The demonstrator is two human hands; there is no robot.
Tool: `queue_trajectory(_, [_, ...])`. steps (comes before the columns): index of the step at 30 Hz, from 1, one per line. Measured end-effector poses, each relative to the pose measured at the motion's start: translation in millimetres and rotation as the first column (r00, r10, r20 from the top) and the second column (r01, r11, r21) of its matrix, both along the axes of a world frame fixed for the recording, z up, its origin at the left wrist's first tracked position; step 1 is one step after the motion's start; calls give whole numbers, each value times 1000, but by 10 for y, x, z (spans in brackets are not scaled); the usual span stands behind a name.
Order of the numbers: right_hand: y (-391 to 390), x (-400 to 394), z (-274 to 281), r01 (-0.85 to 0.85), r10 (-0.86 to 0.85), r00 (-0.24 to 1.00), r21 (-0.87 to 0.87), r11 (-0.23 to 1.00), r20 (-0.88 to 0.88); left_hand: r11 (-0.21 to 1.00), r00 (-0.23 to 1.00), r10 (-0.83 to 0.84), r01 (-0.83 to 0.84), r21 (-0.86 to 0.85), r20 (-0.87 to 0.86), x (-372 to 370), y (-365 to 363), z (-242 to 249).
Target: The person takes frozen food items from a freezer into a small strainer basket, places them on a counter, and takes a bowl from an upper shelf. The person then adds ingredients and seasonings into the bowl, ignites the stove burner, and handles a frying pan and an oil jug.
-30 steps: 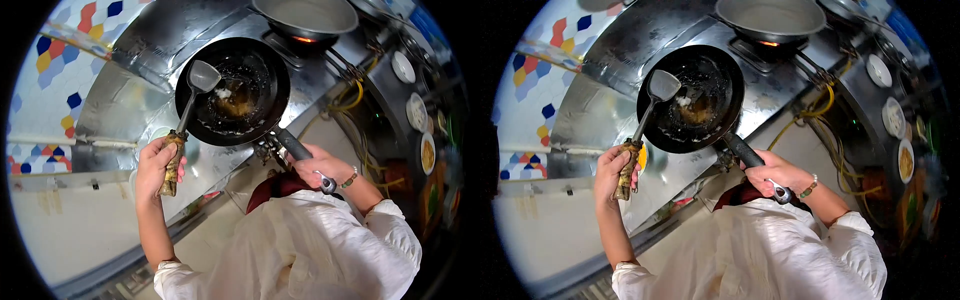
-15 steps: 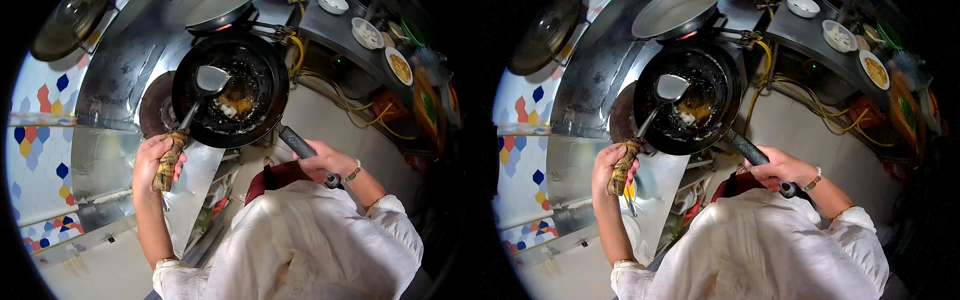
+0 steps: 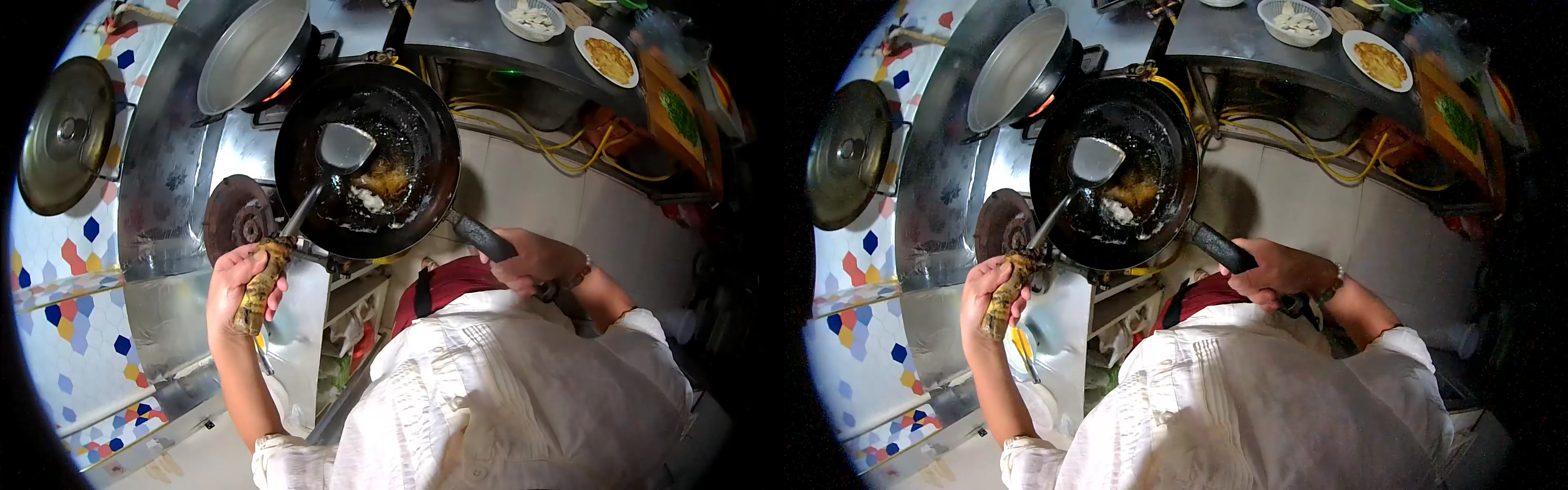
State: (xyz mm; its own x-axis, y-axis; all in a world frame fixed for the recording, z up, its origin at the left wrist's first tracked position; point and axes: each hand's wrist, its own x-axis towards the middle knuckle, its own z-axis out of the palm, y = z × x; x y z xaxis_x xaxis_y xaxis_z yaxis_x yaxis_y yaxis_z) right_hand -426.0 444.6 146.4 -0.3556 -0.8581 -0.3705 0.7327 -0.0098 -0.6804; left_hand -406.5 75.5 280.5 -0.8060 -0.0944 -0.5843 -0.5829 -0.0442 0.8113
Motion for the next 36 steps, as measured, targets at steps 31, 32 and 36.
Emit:
queue_trajectory(31, [557,-290,34,-61,79,991,166,984,-104,714,870,-464,480,-510,169,-601,622,-261])
queue_trajectory(32, [561,-288,31,-55,77,991,191,980,-108,707,857,-490,497,-503,158,-587,623,-232])
queue_trajectory(36, [550,-248,154,2,14,998,270,963,-56,440,739,-646,563,-699,189,-539,442,-121])
